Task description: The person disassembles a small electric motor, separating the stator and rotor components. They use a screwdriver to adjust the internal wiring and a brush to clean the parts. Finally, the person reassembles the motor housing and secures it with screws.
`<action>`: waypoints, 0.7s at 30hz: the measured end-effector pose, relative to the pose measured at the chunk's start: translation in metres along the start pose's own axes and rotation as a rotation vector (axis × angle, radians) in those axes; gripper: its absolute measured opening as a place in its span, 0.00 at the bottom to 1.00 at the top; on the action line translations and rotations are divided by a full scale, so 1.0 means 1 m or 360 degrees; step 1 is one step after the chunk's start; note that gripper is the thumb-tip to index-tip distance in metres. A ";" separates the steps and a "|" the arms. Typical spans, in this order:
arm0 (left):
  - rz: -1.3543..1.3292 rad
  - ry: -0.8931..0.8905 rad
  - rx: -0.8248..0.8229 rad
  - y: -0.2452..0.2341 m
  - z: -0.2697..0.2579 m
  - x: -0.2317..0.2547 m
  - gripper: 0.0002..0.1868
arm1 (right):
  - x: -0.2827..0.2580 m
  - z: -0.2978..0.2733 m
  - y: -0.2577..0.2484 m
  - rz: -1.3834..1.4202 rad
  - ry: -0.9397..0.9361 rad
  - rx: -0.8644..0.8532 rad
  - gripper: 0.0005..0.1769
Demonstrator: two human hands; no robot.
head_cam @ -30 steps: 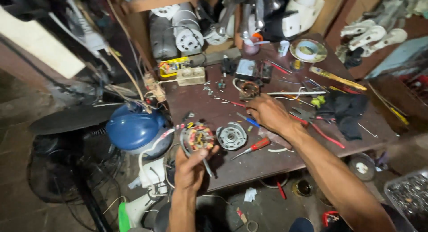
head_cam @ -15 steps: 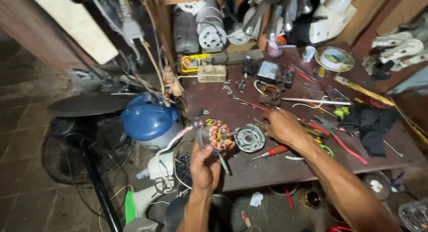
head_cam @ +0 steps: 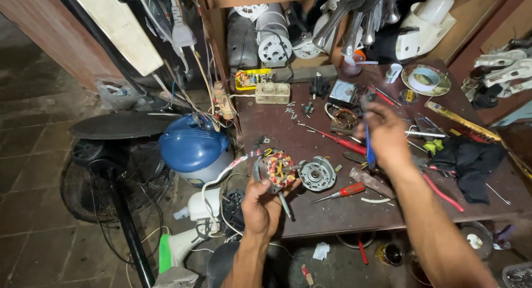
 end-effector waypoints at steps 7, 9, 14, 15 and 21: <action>0.0032 -0.0010 0.0012 0.007 -0.001 0.001 0.27 | 0.015 -0.021 0.002 0.0932 0.0874 -0.0305 0.22; 0.0013 -0.0002 -0.0026 0.007 -0.001 0.000 0.23 | 0.035 -0.040 0.020 0.0342 0.0675 -0.0717 0.24; 0.0100 0.0007 -0.0042 0.011 0.013 -0.009 0.32 | 0.017 -0.053 0.022 0.0513 0.0432 -0.0685 0.25; 0.0131 0.0039 -0.0103 0.018 0.015 -0.008 0.33 | 0.012 -0.053 0.022 0.0655 0.0456 -0.0657 0.24; 0.0007 0.0064 -0.0099 0.046 0.047 -0.004 0.29 | 0.064 -0.062 0.028 0.0419 0.0364 -0.0717 0.25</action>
Point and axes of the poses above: each hand's wrist, its own z-axis towards the middle knuckle, its own y-axis out of the palm, x = y × z, the point moved 9 cm from there along z, towards the middle knuckle, and after that the axes turned 15 degrees about x, right-handed, at the moved point
